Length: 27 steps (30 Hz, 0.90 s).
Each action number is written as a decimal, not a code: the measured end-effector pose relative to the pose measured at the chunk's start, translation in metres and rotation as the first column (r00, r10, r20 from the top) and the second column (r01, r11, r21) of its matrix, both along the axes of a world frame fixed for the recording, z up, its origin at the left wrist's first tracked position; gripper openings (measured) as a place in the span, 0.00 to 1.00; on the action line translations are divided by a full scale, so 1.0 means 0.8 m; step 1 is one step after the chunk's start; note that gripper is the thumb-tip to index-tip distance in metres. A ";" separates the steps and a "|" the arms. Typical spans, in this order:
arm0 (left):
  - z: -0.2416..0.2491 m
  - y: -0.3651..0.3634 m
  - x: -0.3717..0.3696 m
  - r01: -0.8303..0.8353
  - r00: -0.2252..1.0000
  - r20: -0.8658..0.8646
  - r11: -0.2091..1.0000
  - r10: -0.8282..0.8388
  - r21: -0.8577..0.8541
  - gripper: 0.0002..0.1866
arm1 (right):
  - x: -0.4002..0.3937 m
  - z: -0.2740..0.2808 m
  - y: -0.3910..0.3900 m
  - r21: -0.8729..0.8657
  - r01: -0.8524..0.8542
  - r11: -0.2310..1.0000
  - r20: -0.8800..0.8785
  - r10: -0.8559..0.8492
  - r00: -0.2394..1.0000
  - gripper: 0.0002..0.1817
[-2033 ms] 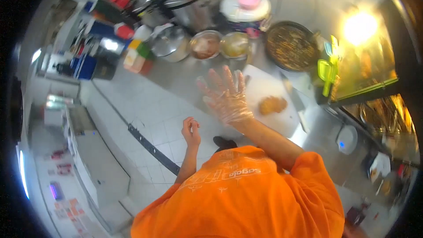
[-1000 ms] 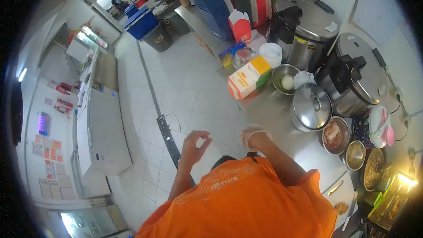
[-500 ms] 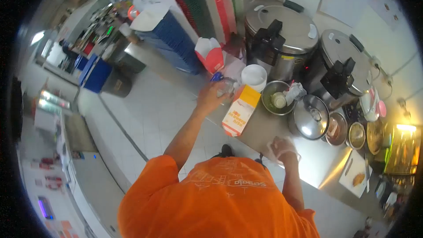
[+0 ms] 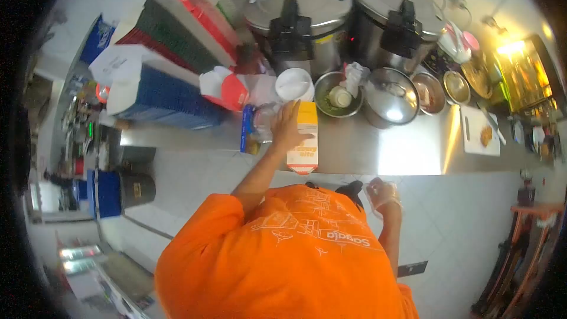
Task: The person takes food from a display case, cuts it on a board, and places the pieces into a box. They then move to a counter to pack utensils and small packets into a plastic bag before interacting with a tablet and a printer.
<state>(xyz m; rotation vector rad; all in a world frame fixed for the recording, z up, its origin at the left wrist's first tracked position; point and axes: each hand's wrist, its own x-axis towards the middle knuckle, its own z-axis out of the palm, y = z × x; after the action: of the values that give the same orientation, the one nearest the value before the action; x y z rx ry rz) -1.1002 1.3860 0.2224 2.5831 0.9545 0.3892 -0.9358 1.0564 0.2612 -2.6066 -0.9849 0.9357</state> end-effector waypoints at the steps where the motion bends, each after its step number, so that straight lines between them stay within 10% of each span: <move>1: 0.000 0.020 0.006 0.096 0.992 -0.087 0.995 -0.093 0.036 0.63 | -0.003 0.006 -0.004 0.004 0.018 1.000 0.006 -0.018 1.000 0.14; 9: 0.046 0.053 0.056 0.354 0.803 -0.517 0.935 -0.296 0.016 0.60 | -0.018 0.035 -0.050 -0.006 0.241 0.970 -0.029 -0.242 0.970 0.14; 17: 0.099 0.066 0.061 0.253 0.962 -0.062 0.953 -0.266 -0.168 0.53 | 0.087 -0.031 -0.191 -0.012 -0.100 0.995 0.123 0.101 0.987 0.16; 19: 0.165 0.018 0.082 0.229 0.965 0.238 0.800 -0.111 -0.555 0.45 | 0.126 -0.024 -0.232 0.016 0.040 0.999 0.101 -0.042 0.994 0.15; 21: 0.192 -0.031 0.128 0.497 0.822 0.560 0.351 0.101 -0.794 0.34 | 0.157 0.033 -0.254 0.031 0.278 0.960 0.022 -0.278 0.960 0.14; 24: 0.104 -0.080 0.202 0.492 0.777 0.405 -0.064 0.482 -0.868 0.33 | 0.204 0.090 -0.302 0.164 0.272 0.948 0.109 -0.291 0.950 0.12; 27: 0.056 -0.188 0.298 0.542 0.806 0.378 -0.313 0.455 -0.780 0.33 | 0.248 0.106 -0.332 0.433 0.239 0.869 0.120 -0.318 0.940 0.08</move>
<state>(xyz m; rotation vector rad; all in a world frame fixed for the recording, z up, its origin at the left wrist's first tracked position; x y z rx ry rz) -0.8617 1.2355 0.2673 0.5778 0.3770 0.1412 -0.7376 0.7912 0.3457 -2.4073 -0.7158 0.3634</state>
